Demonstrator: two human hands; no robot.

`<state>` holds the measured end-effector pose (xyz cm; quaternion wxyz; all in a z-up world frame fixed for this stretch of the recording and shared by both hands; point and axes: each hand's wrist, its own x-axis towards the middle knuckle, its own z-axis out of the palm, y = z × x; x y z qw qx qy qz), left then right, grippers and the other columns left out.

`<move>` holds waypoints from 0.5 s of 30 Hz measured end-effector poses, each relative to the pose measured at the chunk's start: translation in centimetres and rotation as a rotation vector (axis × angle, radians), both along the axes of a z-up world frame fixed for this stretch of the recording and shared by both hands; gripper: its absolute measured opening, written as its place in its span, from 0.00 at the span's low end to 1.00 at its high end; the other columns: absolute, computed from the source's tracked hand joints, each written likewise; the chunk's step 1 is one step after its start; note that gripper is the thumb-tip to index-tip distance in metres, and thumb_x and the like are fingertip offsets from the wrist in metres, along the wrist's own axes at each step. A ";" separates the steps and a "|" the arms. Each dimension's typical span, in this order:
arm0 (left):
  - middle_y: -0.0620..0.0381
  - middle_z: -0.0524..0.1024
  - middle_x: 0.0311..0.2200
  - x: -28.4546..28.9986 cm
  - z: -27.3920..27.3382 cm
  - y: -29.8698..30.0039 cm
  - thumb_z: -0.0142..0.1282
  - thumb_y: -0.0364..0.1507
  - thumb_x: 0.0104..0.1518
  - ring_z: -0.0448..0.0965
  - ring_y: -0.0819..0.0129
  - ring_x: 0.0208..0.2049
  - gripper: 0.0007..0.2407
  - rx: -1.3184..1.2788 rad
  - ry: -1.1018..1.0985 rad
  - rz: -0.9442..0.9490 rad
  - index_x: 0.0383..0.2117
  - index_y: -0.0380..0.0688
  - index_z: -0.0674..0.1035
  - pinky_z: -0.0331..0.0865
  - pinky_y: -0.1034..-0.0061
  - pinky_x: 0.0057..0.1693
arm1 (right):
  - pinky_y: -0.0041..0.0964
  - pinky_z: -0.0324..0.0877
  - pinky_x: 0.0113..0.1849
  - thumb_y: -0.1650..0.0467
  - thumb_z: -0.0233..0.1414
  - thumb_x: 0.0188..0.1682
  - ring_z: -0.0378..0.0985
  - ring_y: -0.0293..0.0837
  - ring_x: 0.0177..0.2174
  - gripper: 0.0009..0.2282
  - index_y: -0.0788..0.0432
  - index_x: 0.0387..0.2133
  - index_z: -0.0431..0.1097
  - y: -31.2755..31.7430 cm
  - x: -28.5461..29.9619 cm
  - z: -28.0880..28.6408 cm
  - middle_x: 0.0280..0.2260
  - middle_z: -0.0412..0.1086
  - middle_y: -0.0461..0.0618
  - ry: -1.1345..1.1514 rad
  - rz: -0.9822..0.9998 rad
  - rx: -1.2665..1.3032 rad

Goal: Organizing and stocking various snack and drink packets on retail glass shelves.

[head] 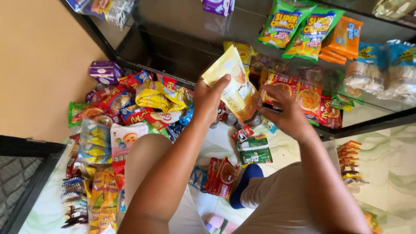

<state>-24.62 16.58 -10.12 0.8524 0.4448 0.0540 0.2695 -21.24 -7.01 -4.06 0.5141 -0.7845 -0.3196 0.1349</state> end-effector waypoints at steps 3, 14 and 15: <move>0.44 0.81 0.50 -0.6 0.2 -2.4 0.62 0.24 0.63 0.81 0.67 0.47 0.20 0.107 0.090 -0.061 0.61 0.28 0.75 0.76 0.70 0.53 | 0.46 0.67 0.54 0.71 0.66 0.38 0.66 0.53 0.59 0.38 0.62 0.64 0.56 2.5 -2.1 -0.9 0.61 0.60 0.61 -0.266 -0.030 -0.104; 0.40 0.67 0.66 -0.8 3.7 -0.8 0.68 0.41 0.56 0.67 0.53 0.69 0.37 0.363 -0.004 -0.264 0.69 0.39 0.63 0.65 0.62 0.69 | 0.42 0.75 0.49 0.75 0.58 0.52 0.80 0.48 0.46 0.15 0.66 0.52 0.69 2.6 -0.8 -1.4 0.46 0.77 0.52 0.259 -0.286 0.368; 0.40 0.67 0.66 -0.6 3.6 -0.1 0.67 0.40 0.56 0.66 0.53 0.69 0.36 0.493 0.044 -0.211 0.69 0.39 0.62 0.63 0.62 0.69 | 0.42 0.75 0.49 0.77 0.58 0.50 0.80 0.47 0.46 0.15 0.65 0.51 0.69 2.1 -1.0 -0.2 0.46 0.77 0.52 0.387 -0.231 0.468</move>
